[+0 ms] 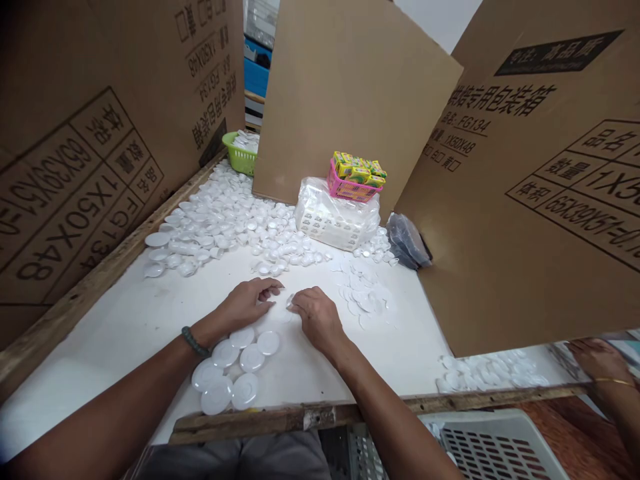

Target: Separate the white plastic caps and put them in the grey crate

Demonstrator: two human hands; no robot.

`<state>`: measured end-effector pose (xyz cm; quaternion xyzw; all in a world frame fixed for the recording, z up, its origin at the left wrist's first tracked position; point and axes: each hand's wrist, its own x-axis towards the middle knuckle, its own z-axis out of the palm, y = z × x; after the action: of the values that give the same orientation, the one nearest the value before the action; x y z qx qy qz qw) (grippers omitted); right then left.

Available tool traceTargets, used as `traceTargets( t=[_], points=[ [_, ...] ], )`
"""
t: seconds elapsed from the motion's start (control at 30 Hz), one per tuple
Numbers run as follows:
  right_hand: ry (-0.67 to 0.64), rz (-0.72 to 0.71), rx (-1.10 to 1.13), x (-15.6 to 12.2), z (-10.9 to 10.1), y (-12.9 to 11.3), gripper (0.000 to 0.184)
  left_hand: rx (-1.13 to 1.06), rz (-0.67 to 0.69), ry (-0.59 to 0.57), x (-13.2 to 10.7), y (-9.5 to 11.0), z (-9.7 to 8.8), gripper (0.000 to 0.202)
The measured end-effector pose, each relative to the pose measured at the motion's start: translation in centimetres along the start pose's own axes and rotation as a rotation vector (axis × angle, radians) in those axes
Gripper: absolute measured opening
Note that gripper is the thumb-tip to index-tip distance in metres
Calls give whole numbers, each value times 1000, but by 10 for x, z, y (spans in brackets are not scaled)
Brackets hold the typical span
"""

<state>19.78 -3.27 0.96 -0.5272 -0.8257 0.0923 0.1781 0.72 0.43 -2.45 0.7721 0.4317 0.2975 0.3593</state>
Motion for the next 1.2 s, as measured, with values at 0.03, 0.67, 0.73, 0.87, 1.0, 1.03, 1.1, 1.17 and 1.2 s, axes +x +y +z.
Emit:
traceTargets(
  t=[0.03,0.67,0.73,0.87,1.0,1.03,1.1,1.17,1.2],
  points=[
    [-35,-24,-10,-1,0,-1,15,-31,-10,-14,0,0,0,42],
    [-45,-131,24,-6,18,-10,20,-335,-44,-166,-3,-2,-3,39],
    [31,118,324,-7,22,-8,18,-426,-50,-205,-2,-2,-4,42],
    [52,509,884,-3,29,-3,28,-519,-106,-195,0,-2,-5,34],
    [47,463,880,0,27,-2,39,-549,-253,-151,1,1,-5,34],
    [44,391,785,0,25,-3,38,-556,-293,-149,1,1,-5,35],
    [10,193,541,1,19,-4,34,-570,-359,-137,1,3,-7,36],
    [-46,9,310,3,15,-6,30,-565,-404,-110,1,4,-8,36],
    [-73,-53,225,4,14,-6,29,-556,-418,-99,2,4,-7,36]
  ],
)
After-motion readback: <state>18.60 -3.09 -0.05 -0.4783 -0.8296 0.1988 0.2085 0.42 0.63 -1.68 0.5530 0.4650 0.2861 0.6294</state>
